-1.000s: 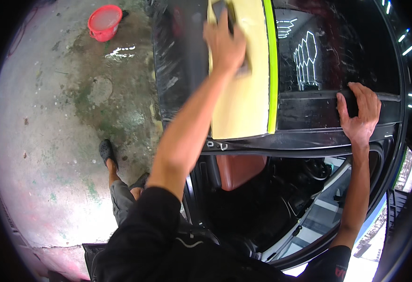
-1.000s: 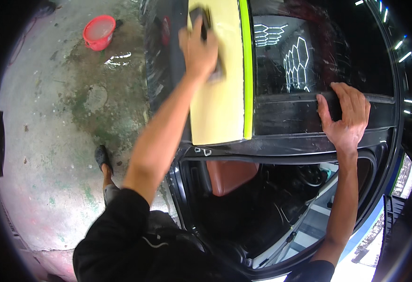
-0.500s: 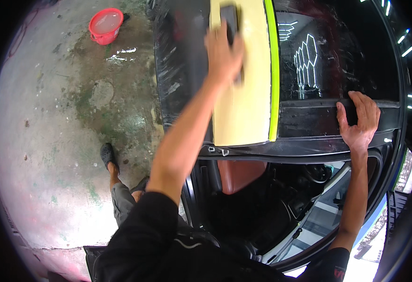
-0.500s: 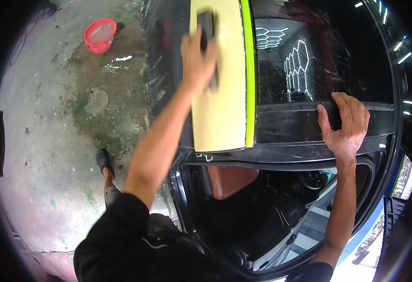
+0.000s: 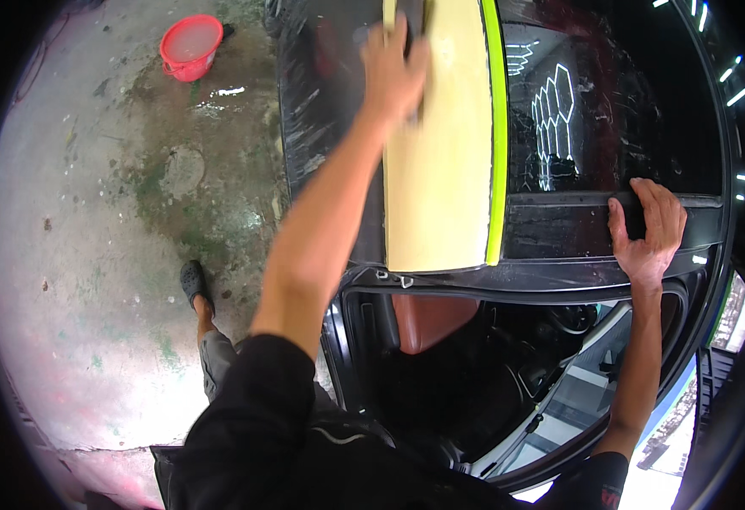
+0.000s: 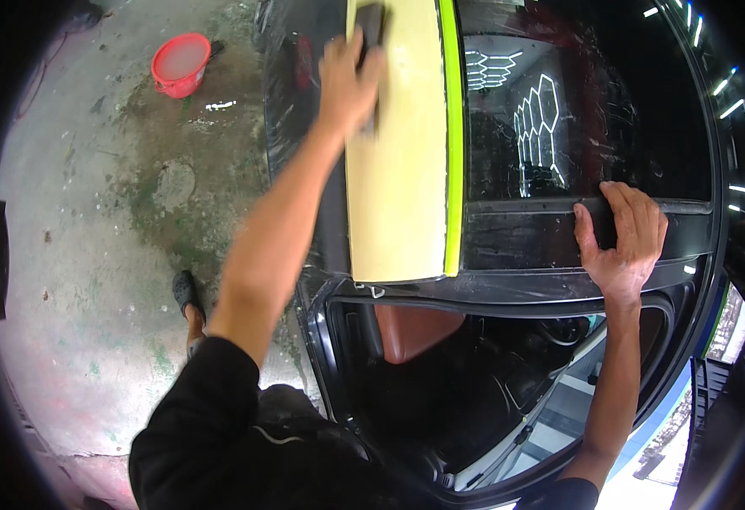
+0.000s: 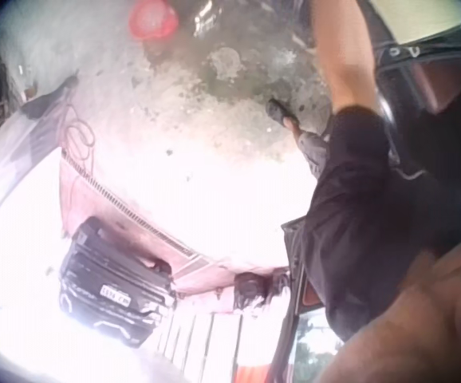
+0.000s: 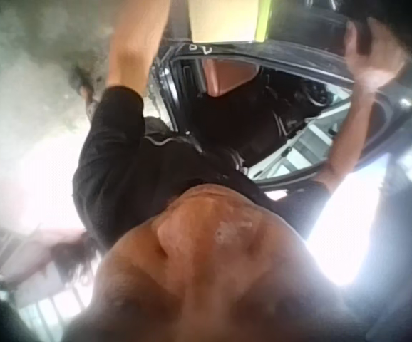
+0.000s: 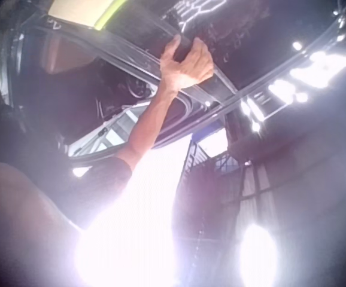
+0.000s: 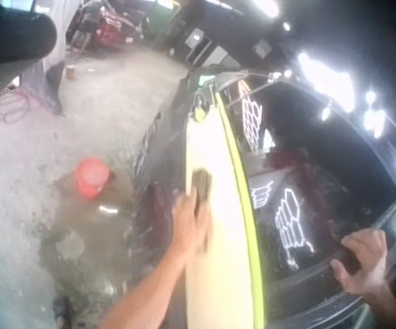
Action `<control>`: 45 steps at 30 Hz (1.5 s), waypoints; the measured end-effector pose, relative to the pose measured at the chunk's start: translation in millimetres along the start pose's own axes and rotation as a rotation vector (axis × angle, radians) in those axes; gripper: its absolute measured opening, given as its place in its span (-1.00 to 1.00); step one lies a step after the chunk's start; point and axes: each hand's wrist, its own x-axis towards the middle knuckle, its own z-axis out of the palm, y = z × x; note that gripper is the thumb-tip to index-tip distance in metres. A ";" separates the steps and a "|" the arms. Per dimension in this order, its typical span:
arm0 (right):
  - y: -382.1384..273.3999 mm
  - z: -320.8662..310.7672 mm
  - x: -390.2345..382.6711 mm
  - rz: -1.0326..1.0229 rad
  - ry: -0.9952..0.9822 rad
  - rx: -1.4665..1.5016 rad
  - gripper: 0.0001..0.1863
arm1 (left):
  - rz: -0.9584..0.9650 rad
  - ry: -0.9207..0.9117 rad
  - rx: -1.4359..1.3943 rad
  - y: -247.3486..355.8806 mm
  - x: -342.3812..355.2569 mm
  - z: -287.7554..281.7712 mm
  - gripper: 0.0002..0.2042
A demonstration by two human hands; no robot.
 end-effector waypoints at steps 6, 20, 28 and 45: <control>3.8 -4.3 -2.8 0.034 -0.017 -0.021 -0.57 | -0.023 -0.094 -0.112 38.3 -226.0 -32.4 -0.37; 3.8 -6.5 -0.4 0.032 -0.014 -0.016 -0.58 | -0.137 -0.152 -0.086 49.7 -227.0 -32.4 -0.41; 0.5 5.8 12.1 0.000 0.013 0.057 -0.57 | -0.107 0.059 0.163 -0.2 94.6 1.4 -0.43; 0.1 2.9 7.8 0.006 0.009 0.002 -0.56 | -0.041 0.108 0.067 -3.2 58.6 0.7 -0.44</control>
